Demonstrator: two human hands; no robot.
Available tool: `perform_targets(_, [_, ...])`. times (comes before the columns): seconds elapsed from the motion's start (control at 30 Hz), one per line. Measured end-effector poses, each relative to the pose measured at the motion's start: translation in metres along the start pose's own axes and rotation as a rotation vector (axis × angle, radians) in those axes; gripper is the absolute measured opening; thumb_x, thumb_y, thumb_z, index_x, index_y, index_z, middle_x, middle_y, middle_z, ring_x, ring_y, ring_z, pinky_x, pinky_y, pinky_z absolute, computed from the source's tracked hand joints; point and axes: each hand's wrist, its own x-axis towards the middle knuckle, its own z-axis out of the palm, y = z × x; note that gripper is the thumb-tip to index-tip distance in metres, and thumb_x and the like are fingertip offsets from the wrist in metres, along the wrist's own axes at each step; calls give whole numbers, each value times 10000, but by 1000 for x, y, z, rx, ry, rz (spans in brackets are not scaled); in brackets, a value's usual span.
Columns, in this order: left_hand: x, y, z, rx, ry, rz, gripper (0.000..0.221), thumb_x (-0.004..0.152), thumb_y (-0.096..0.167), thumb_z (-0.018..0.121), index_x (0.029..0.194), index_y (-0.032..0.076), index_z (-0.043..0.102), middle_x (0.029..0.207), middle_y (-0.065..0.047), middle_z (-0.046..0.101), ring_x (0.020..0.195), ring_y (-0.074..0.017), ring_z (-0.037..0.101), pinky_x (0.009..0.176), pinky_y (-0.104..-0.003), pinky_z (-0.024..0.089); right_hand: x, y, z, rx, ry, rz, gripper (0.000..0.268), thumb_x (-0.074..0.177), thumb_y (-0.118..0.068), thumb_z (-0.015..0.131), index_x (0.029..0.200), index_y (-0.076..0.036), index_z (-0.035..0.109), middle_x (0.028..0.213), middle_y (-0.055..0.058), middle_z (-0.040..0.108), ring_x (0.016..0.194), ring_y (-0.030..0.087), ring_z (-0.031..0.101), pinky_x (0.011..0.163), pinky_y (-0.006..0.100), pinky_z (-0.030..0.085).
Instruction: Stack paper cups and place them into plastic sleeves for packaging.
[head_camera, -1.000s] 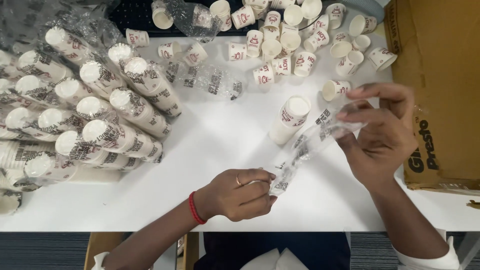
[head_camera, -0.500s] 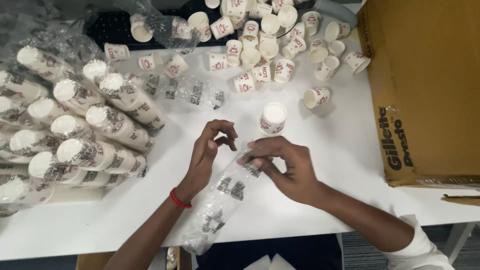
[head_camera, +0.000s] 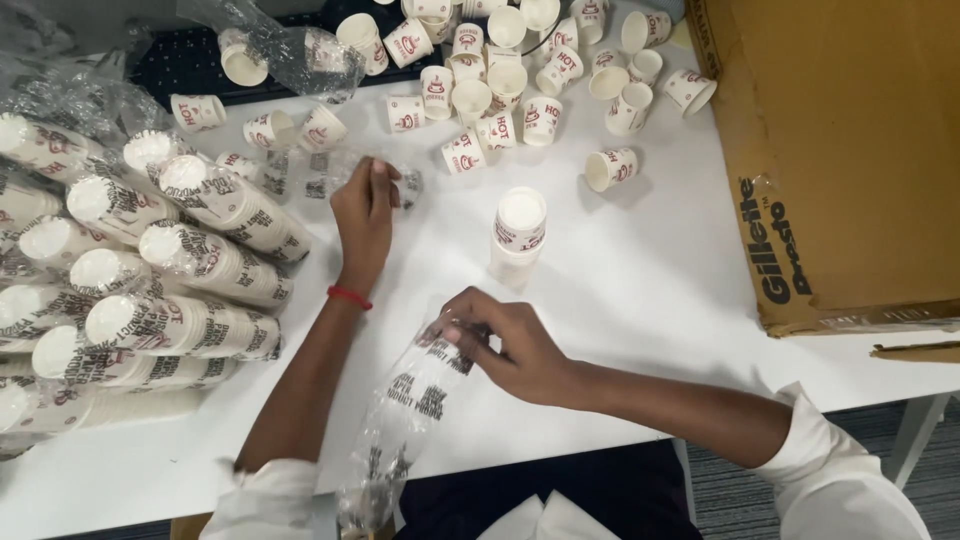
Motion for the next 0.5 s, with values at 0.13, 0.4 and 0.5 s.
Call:
perform_targets(0.13, [18,-11,14,177,164,42,419,1146,286,480,889,3,651,656,-38,586,543,-97,515,536,-306,399,1,2,13,40,-124,76,134,1074,-103,570,1121,18,604,964,97,757,738,103,695,642,264,578])
perform_targets(0.4, [-52,72,9,-613,-304,-141,441,1066,416,544,1042,-8,660,883,-38,643,808,-107,610,691,-272,514,5,-21,-20,24,-64,105,272,1068,-180,558,1184,4,723,981,63,806,671,80,707,560,237,559])
perform_targets(0.5, [-60,118,-16,-727,-538,-121,548,1012,528,529,1129,7,651,1073,-52,652,1012,-128,660,865,-288,551,6,-19,-29,79,66,184,304,1057,-209,583,1181,10,754,896,84,782,634,92,670,517,239,540])
